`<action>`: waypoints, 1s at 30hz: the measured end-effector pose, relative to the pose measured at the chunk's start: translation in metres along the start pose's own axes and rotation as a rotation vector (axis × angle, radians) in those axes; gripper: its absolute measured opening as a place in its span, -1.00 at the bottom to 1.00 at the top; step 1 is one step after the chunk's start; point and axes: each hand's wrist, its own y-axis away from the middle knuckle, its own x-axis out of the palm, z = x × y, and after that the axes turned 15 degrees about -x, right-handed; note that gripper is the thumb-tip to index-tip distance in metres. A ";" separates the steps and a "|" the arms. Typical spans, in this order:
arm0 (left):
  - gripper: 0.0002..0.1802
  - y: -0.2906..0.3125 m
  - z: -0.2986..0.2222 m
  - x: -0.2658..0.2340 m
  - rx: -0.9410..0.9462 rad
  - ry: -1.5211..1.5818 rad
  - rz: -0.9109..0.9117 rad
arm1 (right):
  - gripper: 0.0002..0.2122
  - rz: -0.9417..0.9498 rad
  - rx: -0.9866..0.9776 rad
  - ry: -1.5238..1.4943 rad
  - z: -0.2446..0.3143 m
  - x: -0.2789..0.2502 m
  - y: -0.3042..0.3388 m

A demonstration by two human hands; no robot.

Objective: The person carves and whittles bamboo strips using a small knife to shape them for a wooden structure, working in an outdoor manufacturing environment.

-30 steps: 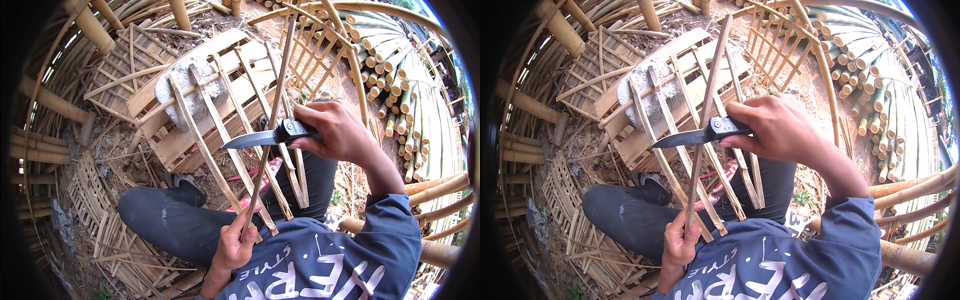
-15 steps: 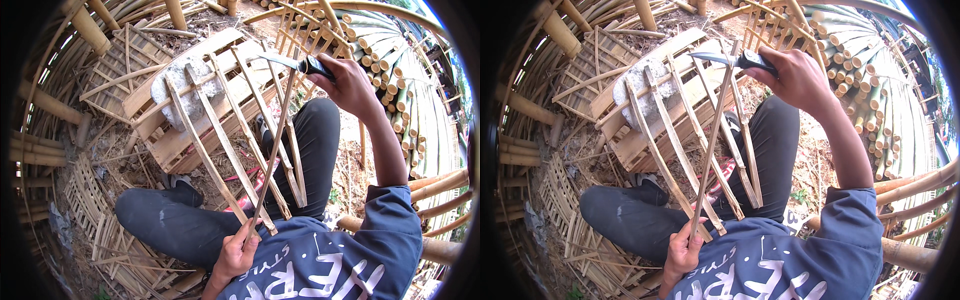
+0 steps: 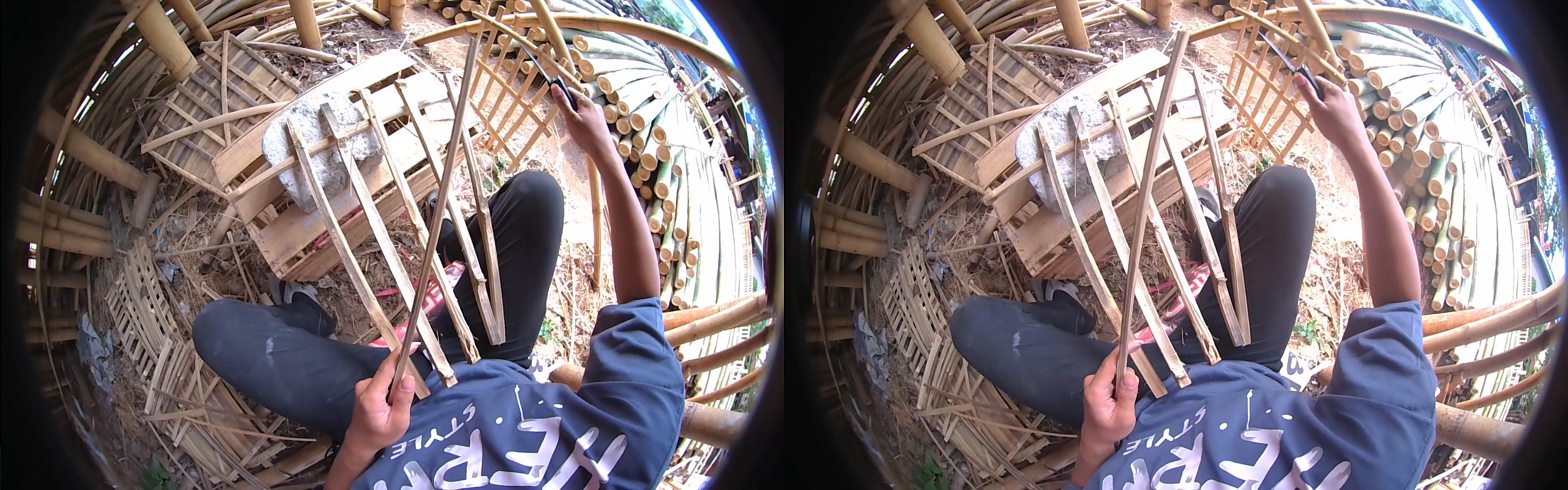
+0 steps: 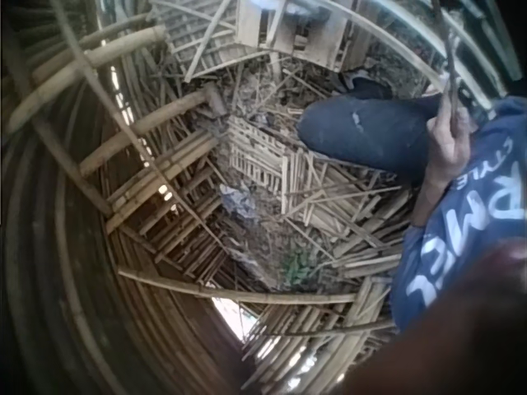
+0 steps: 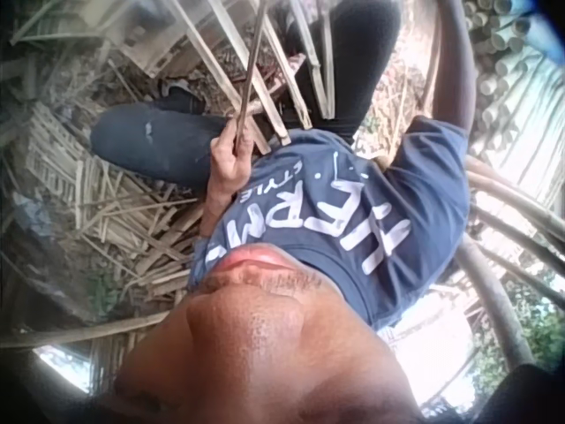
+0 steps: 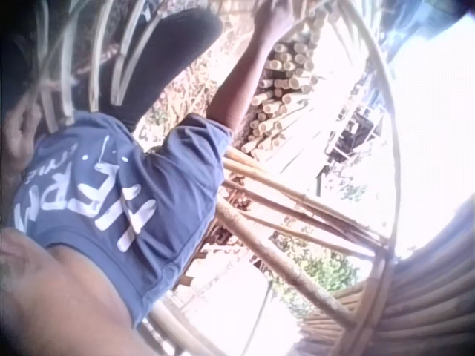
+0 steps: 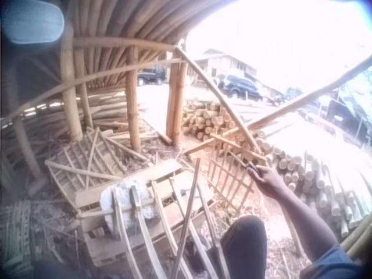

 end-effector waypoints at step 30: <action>-0.46 -0.083 -0.047 -0.002 0.354 0.764 0.010 | -0.54 0.800 -0.164 -1.393 0.240 -0.014 0.164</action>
